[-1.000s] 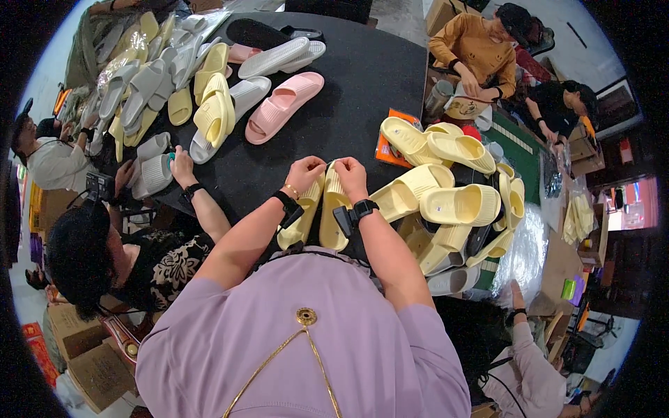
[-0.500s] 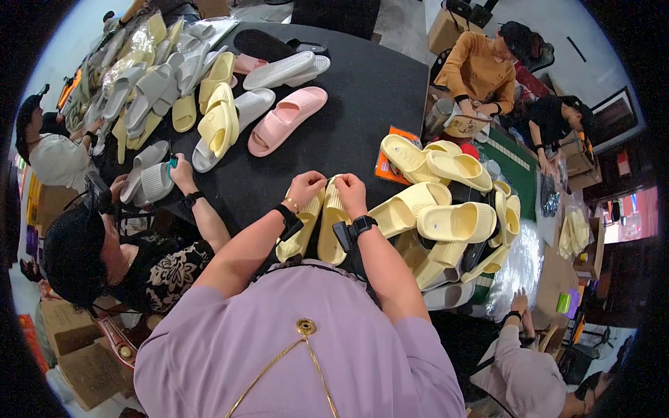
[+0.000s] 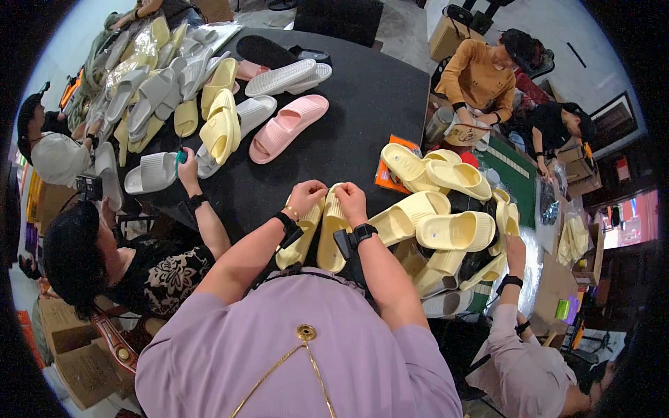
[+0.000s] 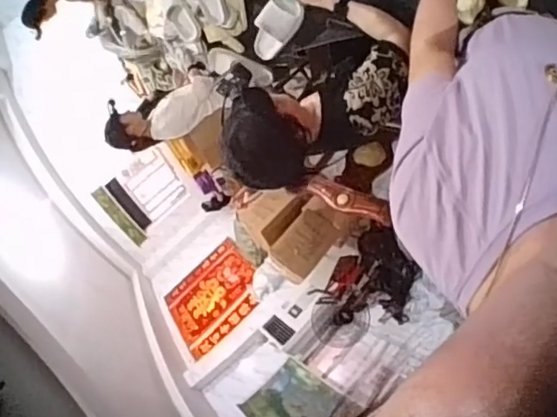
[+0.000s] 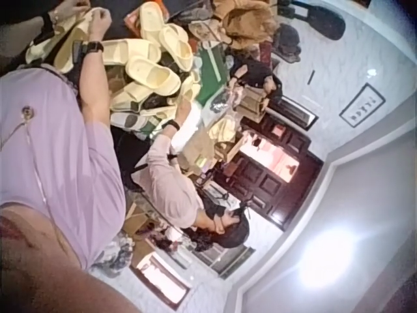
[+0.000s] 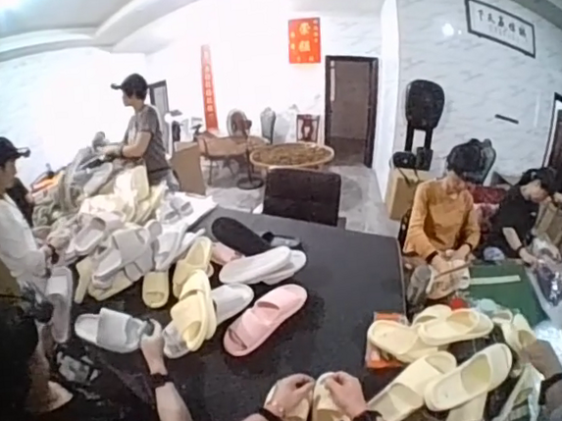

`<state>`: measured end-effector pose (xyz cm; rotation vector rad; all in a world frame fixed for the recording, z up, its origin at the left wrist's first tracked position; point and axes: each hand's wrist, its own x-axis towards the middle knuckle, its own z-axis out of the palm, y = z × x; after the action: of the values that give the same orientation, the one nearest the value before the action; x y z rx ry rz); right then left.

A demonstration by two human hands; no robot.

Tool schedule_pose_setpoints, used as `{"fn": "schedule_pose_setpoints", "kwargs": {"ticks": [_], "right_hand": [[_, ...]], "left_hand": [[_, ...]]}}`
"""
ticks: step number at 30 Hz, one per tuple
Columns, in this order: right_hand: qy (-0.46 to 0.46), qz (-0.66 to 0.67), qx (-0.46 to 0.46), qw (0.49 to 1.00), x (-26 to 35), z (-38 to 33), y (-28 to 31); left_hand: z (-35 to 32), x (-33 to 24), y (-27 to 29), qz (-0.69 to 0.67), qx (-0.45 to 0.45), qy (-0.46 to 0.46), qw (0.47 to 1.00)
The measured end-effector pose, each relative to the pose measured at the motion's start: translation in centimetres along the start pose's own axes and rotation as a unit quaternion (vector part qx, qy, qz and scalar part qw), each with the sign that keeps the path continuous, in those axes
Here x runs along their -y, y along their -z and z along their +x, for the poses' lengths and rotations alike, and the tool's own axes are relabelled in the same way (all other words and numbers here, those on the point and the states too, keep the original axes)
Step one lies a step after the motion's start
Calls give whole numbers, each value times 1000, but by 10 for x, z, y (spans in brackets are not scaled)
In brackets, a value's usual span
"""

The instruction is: Trim excess material and assemble components for slippers and sandals.

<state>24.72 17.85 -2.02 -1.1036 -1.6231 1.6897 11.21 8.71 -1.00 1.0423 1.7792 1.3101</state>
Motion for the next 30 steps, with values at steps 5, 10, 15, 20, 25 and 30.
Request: {"fn": "schedule_pose_setpoints", "kwargs": {"ticks": [5,10,15,20,25,30], "right_hand": [[-4,-3,28,1000,-4,-2,1],[-5,-24,41,999,4,-4,0],[-13,-21,33,999,7,-3,2],[-10,0,43,999,6,3,0],[13,-43,74,996,8,1,0],[-11,-62,78,995,-4,0,10]], "left_hand": [[-4,-1,0,8,7,-3,1000],[-5,-1,-1,8,3,5,1000],[1,1,-3,14,4,-5,1000],[5,0,0,11,4,-15,1000],[4,10,-3,24,-38,-66,997],[0,17,-11,20,-8,-72,997]]}}
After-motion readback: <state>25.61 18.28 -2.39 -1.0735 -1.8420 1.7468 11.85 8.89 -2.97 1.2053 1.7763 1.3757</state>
